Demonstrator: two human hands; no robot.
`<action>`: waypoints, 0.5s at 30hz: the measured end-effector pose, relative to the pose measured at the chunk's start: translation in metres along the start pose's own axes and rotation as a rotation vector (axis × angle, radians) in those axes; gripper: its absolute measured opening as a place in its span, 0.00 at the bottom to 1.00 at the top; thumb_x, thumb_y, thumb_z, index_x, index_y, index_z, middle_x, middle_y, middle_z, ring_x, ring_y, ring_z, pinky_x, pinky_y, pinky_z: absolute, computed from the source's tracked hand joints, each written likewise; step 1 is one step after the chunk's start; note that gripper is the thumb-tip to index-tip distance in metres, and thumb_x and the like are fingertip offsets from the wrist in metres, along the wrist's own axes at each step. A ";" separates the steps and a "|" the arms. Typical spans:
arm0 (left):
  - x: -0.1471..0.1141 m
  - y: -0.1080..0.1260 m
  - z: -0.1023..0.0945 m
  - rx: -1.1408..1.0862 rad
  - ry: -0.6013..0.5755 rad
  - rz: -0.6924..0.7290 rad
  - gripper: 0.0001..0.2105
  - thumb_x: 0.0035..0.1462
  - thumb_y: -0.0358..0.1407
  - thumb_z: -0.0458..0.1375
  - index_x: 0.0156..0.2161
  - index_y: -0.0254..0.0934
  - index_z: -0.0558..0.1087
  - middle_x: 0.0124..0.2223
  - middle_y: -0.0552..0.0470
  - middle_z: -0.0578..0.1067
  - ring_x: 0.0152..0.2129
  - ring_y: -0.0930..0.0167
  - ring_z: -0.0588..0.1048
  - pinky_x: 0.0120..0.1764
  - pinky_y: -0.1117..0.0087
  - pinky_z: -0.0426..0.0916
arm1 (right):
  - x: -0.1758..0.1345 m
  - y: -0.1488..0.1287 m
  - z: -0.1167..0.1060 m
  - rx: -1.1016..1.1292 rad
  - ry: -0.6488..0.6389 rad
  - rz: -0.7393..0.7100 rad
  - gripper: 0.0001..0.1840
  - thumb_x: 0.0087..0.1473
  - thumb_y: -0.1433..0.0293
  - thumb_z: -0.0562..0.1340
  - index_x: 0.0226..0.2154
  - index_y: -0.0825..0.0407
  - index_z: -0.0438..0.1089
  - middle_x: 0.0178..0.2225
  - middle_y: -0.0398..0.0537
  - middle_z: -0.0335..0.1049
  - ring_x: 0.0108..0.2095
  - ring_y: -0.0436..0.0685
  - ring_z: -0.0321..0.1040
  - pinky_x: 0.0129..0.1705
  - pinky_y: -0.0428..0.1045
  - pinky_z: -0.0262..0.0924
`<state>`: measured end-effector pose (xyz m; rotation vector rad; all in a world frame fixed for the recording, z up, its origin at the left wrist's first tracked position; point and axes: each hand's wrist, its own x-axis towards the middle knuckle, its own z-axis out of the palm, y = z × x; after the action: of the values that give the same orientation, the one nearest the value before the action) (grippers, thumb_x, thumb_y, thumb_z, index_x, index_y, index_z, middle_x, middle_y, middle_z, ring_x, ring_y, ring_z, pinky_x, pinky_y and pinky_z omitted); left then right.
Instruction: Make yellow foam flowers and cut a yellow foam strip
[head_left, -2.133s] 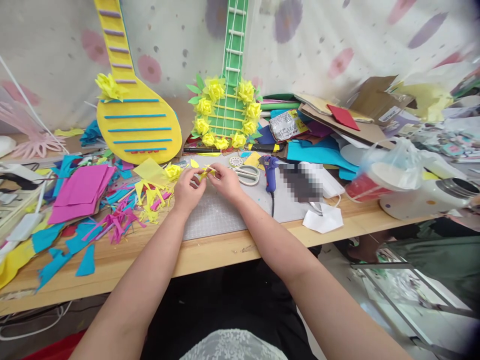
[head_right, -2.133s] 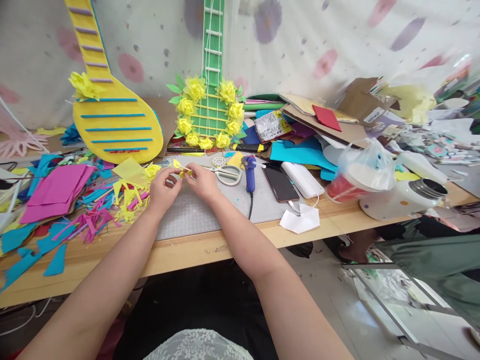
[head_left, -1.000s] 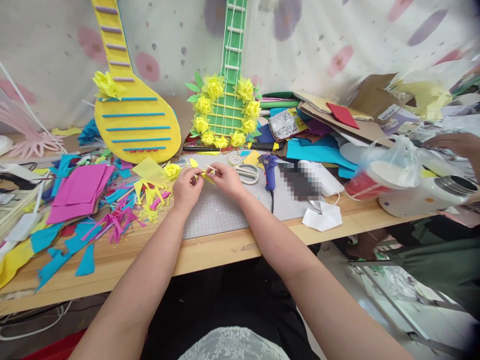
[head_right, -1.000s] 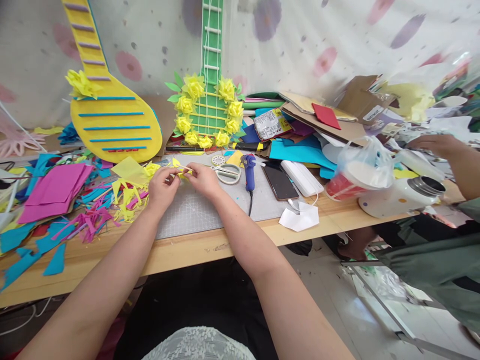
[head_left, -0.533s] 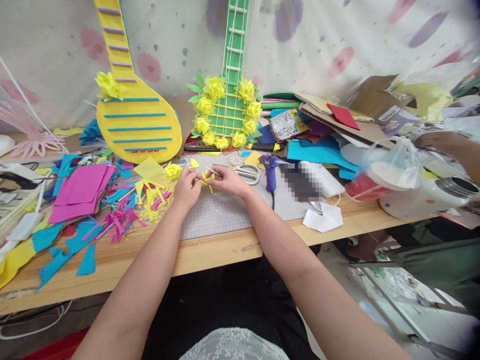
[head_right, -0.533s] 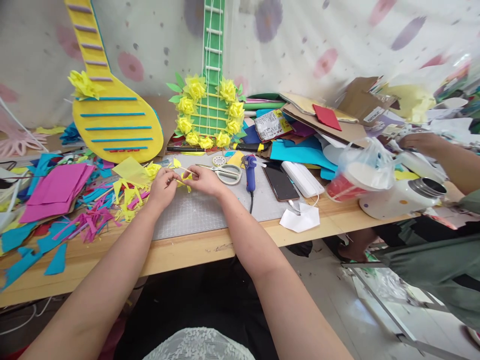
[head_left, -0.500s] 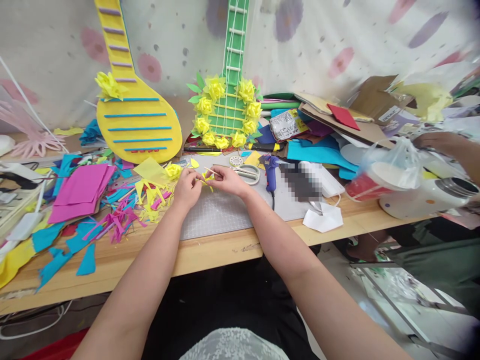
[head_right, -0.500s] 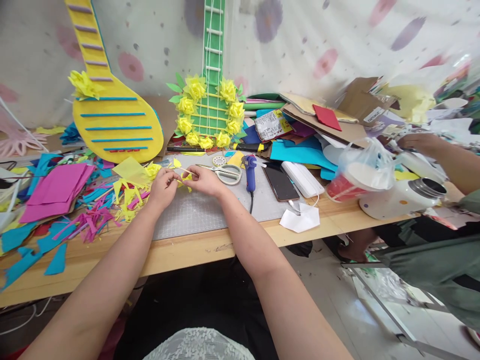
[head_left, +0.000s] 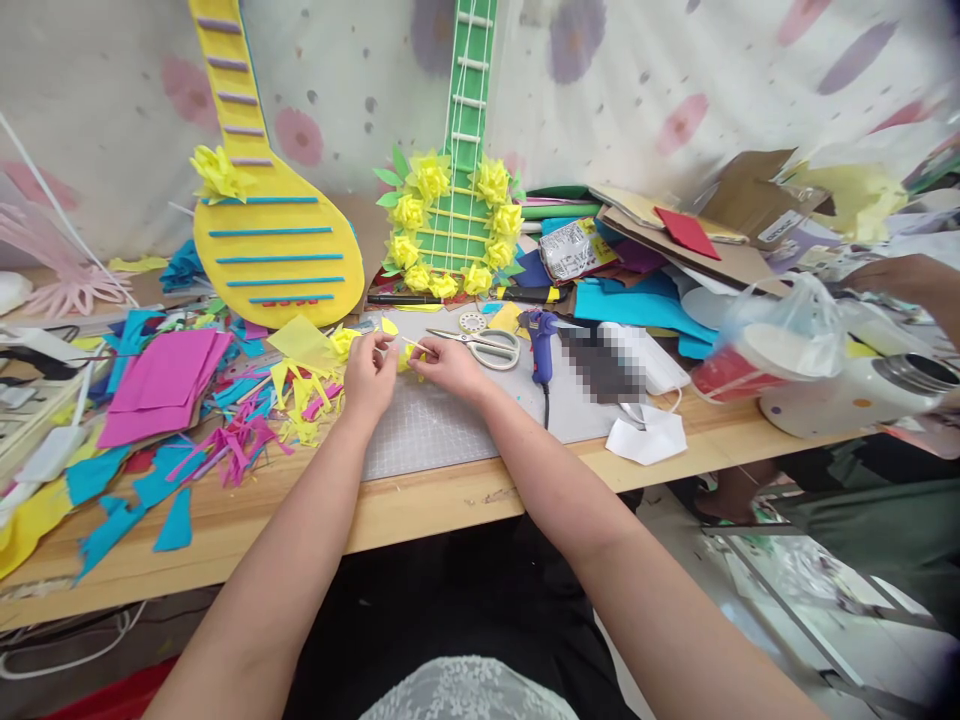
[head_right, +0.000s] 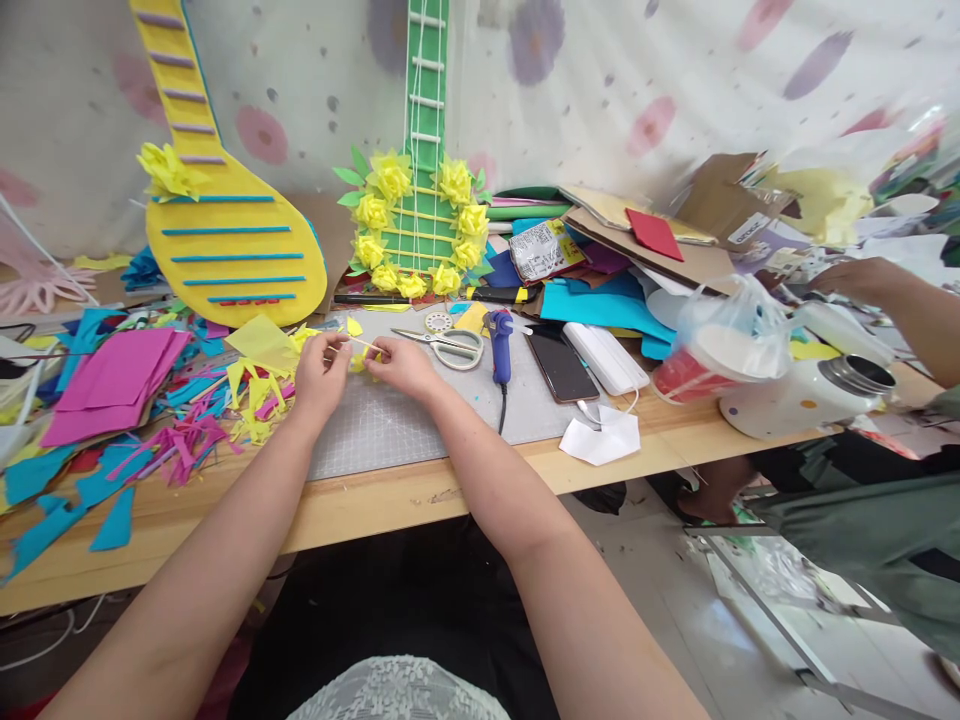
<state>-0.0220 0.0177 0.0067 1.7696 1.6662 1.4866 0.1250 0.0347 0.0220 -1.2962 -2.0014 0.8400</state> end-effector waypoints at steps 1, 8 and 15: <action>-0.001 0.002 -0.001 -0.022 0.055 -0.016 0.05 0.53 0.36 0.54 0.35 0.38 0.70 0.34 0.51 0.69 0.27 0.74 0.68 0.33 0.72 0.64 | 0.000 0.000 0.002 -0.022 0.055 0.024 0.09 0.48 0.66 0.58 0.29 0.54 0.69 0.22 0.39 0.62 0.23 0.47 0.55 0.27 0.43 0.45; -0.003 0.015 0.004 -0.348 -0.026 -0.314 0.06 0.51 0.37 0.56 0.32 0.36 0.67 0.24 0.57 0.69 0.15 0.78 0.66 0.21 0.76 0.63 | -0.003 -0.006 0.006 -0.270 0.178 -0.029 0.12 0.53 0.64 0.55 0.33 0.51 0.71 0.28 0.43 0.70 0.29 0.50 0.62 0.30 0.45 0.47; 0.003 0.013 0.001 -0.349 -0.140 -0.661 0.11 0.44 0.41 0.61 0.27 0.35 0.67 0.24 0.52 0.73 0.19 0.70 0.73 0.20 0.72 0.67 | -0.007 -0.012 0.009 -0.544 -0.016 -0.214 0.14 0.56 0.68 0.53 0.40 0.52 0.70 0.38 0.50 0.73 0.38 0.55 0.67 0.33 0.47 0.51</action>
<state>-0.0142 0.0168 0.0173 0.9769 1.5792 1.2107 0.1143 0.0226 0.0249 -1.3160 -2.4274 0.2058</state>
